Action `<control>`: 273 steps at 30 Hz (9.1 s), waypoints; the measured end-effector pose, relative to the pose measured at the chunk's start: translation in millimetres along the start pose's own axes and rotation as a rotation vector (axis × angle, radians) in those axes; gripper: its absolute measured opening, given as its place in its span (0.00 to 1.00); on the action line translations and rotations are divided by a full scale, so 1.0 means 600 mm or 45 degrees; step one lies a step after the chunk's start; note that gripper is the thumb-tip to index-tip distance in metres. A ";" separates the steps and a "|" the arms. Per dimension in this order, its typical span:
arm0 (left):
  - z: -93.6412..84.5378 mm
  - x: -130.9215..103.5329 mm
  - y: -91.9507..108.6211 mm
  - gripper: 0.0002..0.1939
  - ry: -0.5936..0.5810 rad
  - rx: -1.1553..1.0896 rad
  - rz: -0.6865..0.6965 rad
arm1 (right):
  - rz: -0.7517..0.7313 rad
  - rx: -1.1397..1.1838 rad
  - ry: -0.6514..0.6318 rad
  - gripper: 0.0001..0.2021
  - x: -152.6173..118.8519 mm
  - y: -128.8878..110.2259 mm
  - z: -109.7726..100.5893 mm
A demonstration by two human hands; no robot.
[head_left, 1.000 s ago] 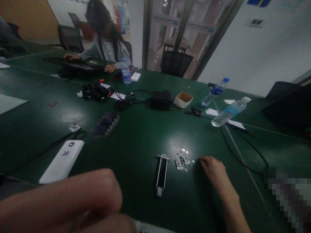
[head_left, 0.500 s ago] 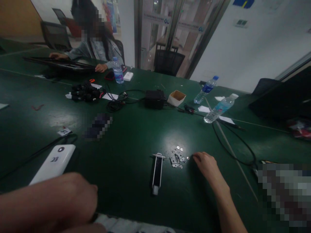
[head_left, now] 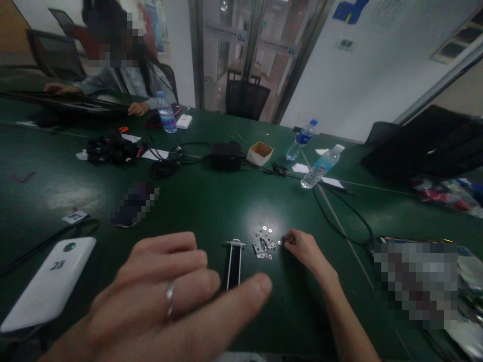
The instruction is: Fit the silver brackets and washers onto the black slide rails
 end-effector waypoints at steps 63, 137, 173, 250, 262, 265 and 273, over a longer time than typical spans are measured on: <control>0.263 0.044 -0.192 0.11 -0.528 -0.026 -0.102 | -0.871 0.177 0.275 0.09 -0.030 -0.150 0.067; 0.260 0.049 -0.188 0.10 -0.576 -0.070 -0.129 | -0.509 0.492 0.232 0.07 -0.045 -0.089 -0.008; 0.257 0.049 -0.184 0.10 -0.582 -0.057 -0.125 | -0.673 0.360 0.151 0.06 -0.035 -0.153 0.060; 0.261 0.048 -0.182 0.09 -0.583 -0.053 -0.071 | -0.828 0.089 0.297 0.06 -0.047 -0.173 0.054; 0.259 0.050 -0.181 0.10 -0.565 -0.048 -0.057 | -0.829 0.134 0.304 0.06 -0.044 -0.172 0.059; 0.259 0.049 -0.181 0.10 -0.574 -0.049 -0.061 | -0.820 0.155 0.282 0.06 -0.045 -0.173 0.058; 0.261 0.047 -0.183 0.12 -0.563 -0.050 -0.052 | -0.859 0.135 0.307 0.06 -0.040 -0.165 0.062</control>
Point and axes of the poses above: each hand's wrist, its own x-axis towards the middle knuckle, its own z-axis out of the palm, y = z × x, the point moved 4 cm from there along x, towards the middle knuckle, and after that the axes turned 7 degrees about -y, right-handed, at the moved point
